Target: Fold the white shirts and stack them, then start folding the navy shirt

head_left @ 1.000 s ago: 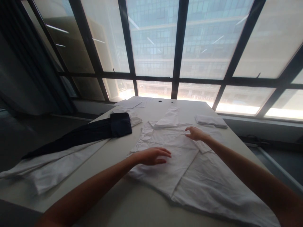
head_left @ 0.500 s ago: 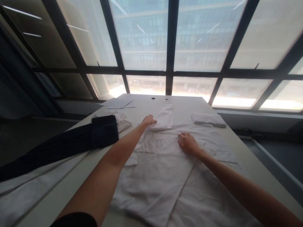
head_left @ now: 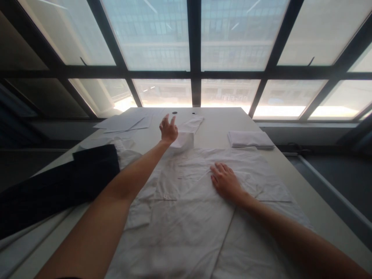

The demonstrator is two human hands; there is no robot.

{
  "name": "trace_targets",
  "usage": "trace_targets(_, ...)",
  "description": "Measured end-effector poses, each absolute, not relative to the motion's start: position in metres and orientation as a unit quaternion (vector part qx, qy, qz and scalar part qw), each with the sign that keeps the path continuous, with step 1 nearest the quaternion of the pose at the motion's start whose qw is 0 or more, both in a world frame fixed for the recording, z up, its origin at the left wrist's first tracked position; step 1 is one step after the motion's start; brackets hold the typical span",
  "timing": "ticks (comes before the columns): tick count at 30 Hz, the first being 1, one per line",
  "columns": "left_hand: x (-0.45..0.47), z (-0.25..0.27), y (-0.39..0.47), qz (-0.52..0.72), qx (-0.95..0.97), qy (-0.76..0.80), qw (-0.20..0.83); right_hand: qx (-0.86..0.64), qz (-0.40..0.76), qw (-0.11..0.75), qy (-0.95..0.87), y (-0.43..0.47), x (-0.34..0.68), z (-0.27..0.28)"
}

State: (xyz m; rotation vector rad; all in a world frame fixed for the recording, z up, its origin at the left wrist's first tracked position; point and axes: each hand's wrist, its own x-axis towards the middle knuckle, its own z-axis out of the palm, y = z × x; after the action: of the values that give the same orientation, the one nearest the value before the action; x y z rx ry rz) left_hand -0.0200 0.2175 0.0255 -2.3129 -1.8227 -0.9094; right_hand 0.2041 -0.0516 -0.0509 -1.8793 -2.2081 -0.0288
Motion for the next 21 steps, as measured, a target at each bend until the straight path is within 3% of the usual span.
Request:
trace_targets(6,-0.03,-0.021,0.136,-0.164,-0.924,-0.343,0.041,-0.643,-0.001,0.128,-0.756,-0.053,0.204,-0.05)
trace_targets(12,-0.05,-0.045,0.149,-0.039,-0.892,-0.447,-0.051,-0.636,-0.011,0.137,-0.76,-0.056,0.205,-0.053)
trace_targets(15,-0.046,-0.035,0.169,-0.043,-0.893,-0.442,-0.067,-0.633,-0.01,0.138,-0.762,-0.058,0.207,-0.055)
trace_targets(21,-0.032,-0.025,0.138,-0.144,-0.911,-0.386,0.021,-0.631,-0.014,0.134,-0.764,-0.059,0.208,-0.056)
